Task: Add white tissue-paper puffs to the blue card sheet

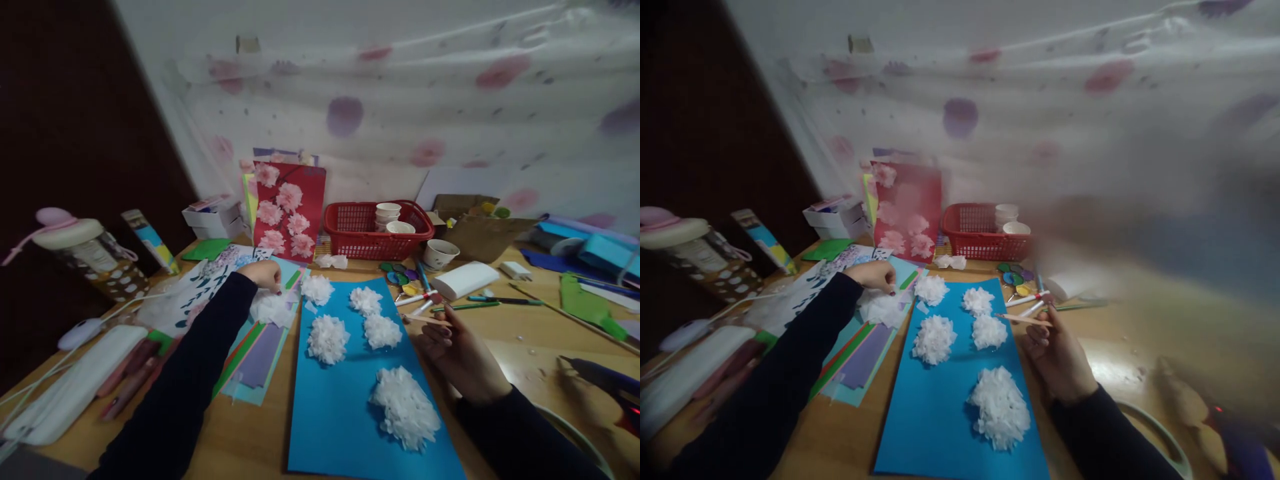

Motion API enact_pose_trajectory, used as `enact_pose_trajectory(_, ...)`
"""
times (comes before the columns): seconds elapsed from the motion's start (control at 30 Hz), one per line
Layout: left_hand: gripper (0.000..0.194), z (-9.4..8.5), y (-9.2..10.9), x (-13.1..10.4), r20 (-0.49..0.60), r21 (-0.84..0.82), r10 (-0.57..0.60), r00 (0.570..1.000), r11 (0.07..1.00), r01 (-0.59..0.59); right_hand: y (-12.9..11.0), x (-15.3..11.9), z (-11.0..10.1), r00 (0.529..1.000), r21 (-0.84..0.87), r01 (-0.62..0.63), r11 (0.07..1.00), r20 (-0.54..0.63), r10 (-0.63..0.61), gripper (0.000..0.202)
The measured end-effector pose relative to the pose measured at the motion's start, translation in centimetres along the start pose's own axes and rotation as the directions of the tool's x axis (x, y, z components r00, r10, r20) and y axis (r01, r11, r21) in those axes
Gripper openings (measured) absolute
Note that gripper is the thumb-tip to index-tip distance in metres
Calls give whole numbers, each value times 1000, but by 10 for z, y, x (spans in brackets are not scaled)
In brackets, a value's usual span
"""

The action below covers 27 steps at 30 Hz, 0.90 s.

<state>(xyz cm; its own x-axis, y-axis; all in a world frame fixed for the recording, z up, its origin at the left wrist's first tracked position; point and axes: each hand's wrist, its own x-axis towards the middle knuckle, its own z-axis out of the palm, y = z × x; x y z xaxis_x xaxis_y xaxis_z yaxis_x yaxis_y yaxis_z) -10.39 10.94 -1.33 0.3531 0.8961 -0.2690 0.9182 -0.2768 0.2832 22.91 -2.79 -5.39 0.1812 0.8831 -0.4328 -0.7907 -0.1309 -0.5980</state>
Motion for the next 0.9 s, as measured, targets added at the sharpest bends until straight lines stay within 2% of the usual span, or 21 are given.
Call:
enact_pose_trajectory(0.1,9,-8,-5,-4,-12,-46,63,998,997,-63,-1,1,-2,999,-20,21,1000,34,-21,31)
enact_pose_trajectory(0.2,17,-19,-2,-12,-11,-97,119,993,988,-119,-1,0,-1,998,-38,39,999,48,-37,29)
enact_pose_trajectory(0.3,21,-24,14,-21,39,-200,194,980,963,-183,0,-3,2,991,-88,133,987,14,-132,28)
enact_pose_trajectory(0.4,21,-22,40,-29,95,-394,318,943,882,-258,0,-5,4,952,-151,292,945,-45,-301,27)
enact_pose_trajectory(0.47,19,-13,60,-33,129,-518,419,899,801,-299,0,-5,4,920,-195,378,905,-32,-391,28)
enact_pose_trajectory(0.53,17,1,80,-35,177,-630,528,830,709,-317,0,-3,2,885,-236,446,863,-26,-465,31)
enact_pose_trajectory(0.6,16,21,98,-35,250,-725,600,760,636,-264,-1,-1,0,867,-260,476,841,-21,-497,31)
enact_pose_trajectory(0.67,18,43,111,-33,343,-791,622,704,595,-141,-1,1,-2,861,-272,487,830,-5,-508,31)
enact_pose_trajectory(0.77,22,69,122,-29,430,-799,588,685,602,-15,-1,3,-6,861,-309,495,813,46,-507,35)
enact_pose_trajectory(0.9,19,80,125,-27,472,-747,504,723,665,24,1,2,-8,834,-357,544,759,136,-534,40)
